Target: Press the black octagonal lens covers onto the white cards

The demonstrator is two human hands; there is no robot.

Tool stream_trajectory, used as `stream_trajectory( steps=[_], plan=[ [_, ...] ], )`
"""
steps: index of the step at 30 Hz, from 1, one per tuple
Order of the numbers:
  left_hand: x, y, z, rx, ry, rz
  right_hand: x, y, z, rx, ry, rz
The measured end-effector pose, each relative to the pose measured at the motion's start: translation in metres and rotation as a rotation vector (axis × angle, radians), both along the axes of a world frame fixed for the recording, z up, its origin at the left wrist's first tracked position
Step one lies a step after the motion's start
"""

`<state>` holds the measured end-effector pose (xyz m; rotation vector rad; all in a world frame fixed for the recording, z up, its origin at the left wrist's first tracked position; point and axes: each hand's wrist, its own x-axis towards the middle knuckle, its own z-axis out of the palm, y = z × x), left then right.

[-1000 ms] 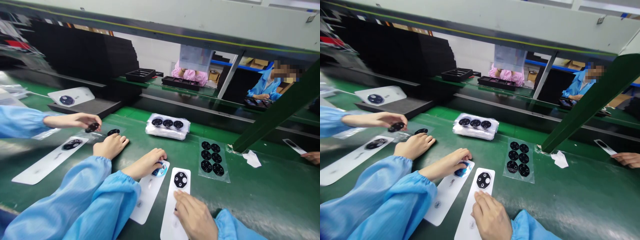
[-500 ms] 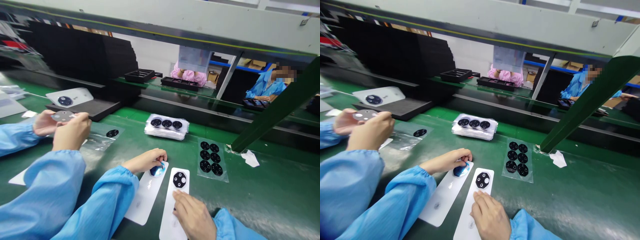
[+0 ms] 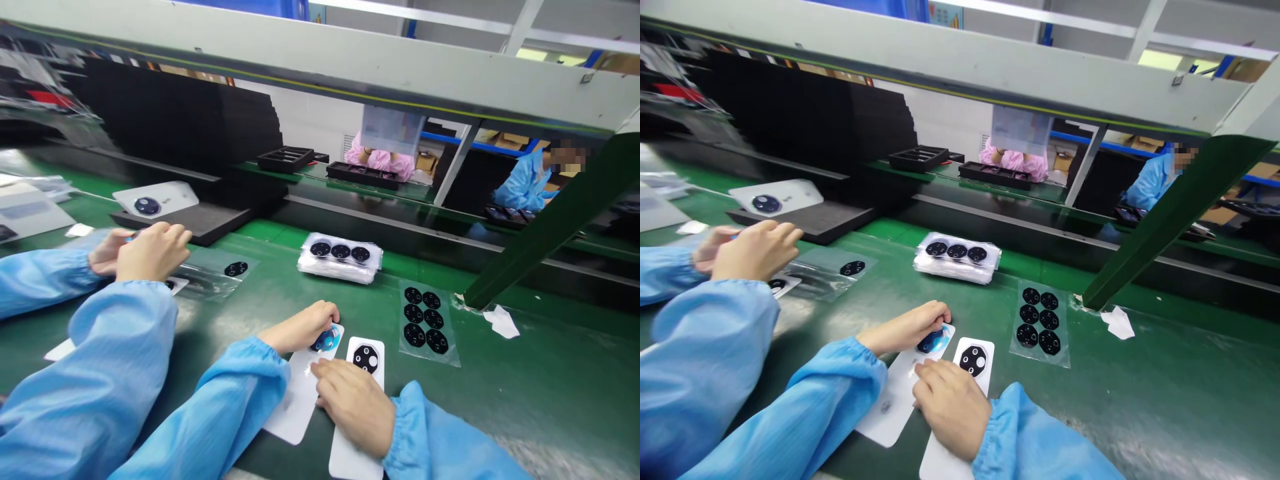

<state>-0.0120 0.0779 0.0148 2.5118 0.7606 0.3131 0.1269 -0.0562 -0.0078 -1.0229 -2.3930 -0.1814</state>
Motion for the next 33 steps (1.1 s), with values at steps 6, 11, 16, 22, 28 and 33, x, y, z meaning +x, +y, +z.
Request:
stream_trajectory(
  steps=[6,11,16,22,28,33],
  plan=[
    [-0.007,-0.014,-0.018,0.134,-0.031,0.018,-0.008,-0.001,-0.015,-0.004,0.005,-0.059],
    [-0.014,-0.017,-0.019,0.204,-0.016,0.014,-0.012,-0.002,-0.015,0.005,0.009,-0.081],
    [-0.015,-0.017,-0.017,0.226,0.0,0.028,-0.011,-0.002,-0.017,0.002,0.003,-0.075],
    [-0.012,-0.014,-0.013,0.177,0.012,0.055,-0.01,-0.001,-0.017,0.002,-0.023,-0.072],
    [-0.003,0.015,-0.007,0.067,0.115,-0.025,-0.009,-0.001,-0.016,-0.015,-0.03,-0.074],
    [0.007,0.03,-0.002,0.046,0.193,-0.125,-0.01,-0.001,-0.014,0.02,0.002,-0.062]
  ],
)
